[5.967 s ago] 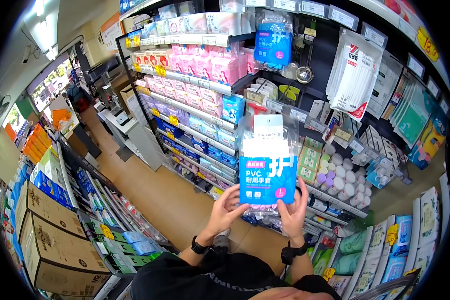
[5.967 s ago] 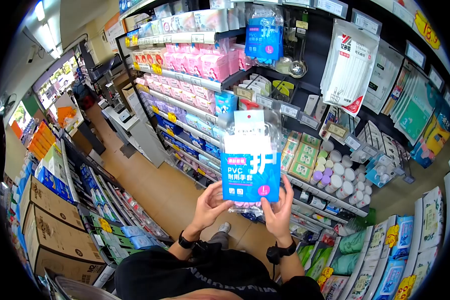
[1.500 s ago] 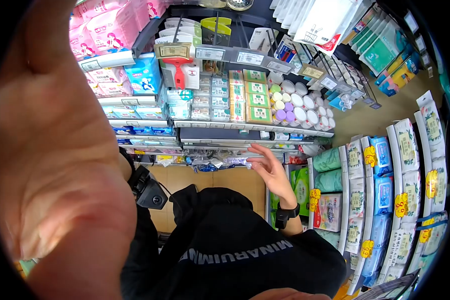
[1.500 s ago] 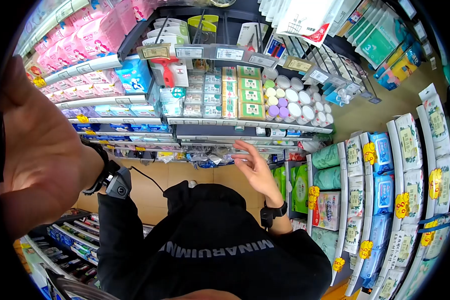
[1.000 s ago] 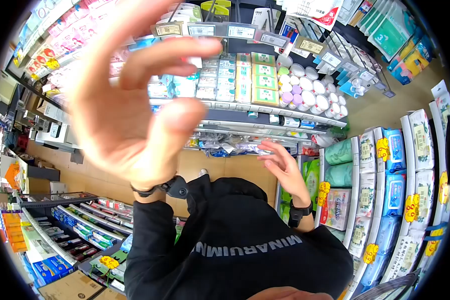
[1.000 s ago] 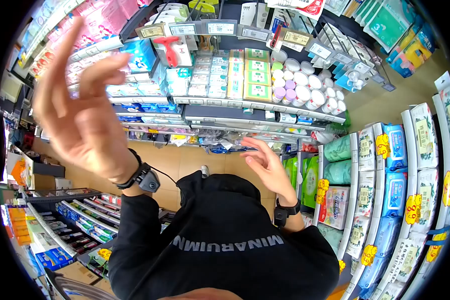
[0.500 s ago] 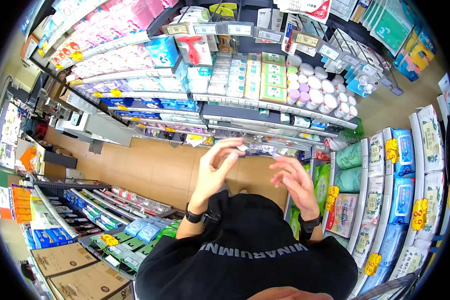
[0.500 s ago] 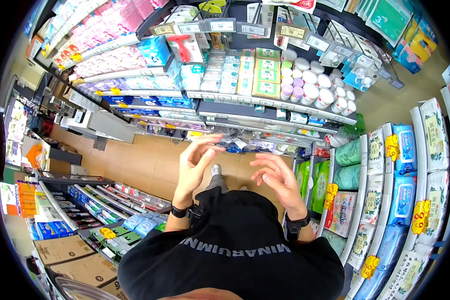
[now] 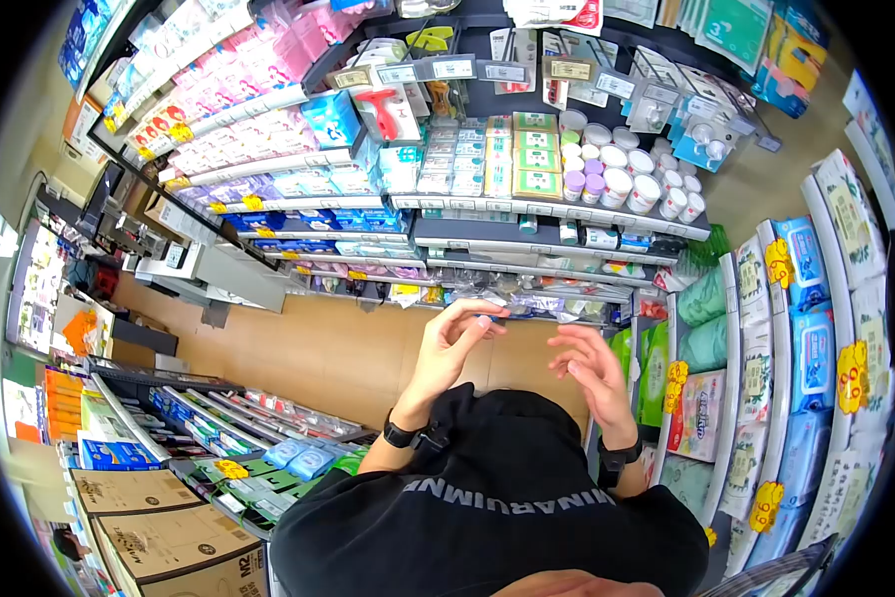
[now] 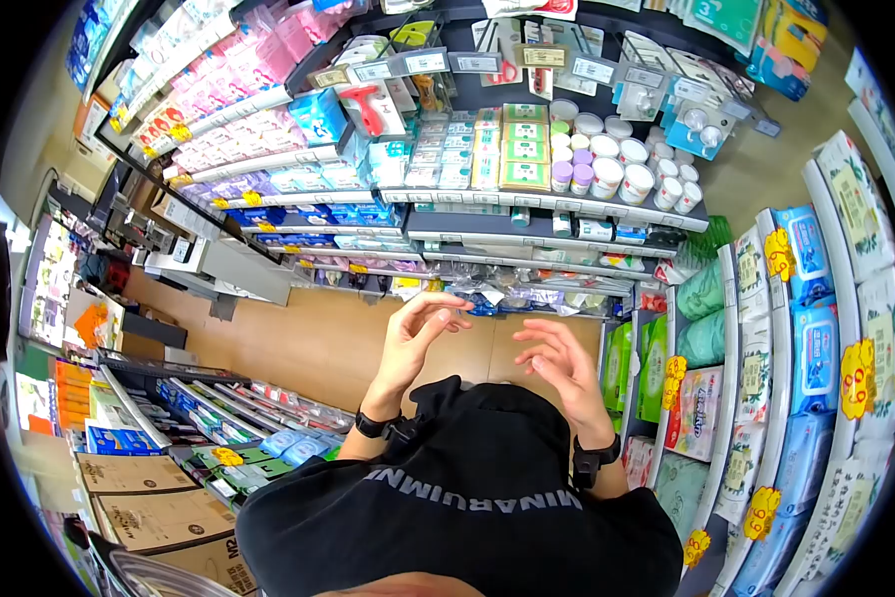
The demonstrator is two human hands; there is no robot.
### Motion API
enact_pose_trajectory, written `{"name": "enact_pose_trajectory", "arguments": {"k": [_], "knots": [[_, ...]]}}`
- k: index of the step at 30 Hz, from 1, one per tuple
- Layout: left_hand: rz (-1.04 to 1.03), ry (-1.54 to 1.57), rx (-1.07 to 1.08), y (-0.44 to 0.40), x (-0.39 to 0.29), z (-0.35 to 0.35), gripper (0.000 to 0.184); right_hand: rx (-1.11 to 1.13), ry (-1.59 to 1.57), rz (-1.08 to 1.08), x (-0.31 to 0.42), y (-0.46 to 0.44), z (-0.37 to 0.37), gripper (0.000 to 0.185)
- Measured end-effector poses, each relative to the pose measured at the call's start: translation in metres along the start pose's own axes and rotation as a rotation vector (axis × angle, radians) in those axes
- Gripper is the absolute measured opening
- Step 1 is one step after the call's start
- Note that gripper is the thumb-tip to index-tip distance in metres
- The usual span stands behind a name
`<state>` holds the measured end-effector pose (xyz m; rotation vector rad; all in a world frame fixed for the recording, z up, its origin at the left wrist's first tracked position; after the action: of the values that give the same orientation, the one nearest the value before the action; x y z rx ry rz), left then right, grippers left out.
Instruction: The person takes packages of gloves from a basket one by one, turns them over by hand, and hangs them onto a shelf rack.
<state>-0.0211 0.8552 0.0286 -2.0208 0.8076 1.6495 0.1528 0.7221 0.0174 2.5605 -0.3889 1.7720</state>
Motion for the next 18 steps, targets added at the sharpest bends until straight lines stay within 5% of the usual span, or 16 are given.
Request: {"name": "enact_pose_trajectory", "arguments": {"k": [18], "knots": [[0.029, -0.053, 0.076, 0.061, 0.005, -0.024, 0.022, -0.03, -0.168, 0.091, 0.017, 0.082, -0.035, 0.044]]}}
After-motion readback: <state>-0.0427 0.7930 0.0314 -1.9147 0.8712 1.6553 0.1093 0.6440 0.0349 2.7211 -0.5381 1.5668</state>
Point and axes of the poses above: each hand's wrist, its own y-axis away from the middle knuckle, its own z-axis out of the back of the hand, x = y × z, the point moved 7 cm from there along -y, towards the middle knuckle, and after that the axes turned 8 degrees about z, right-handed, at the moved point
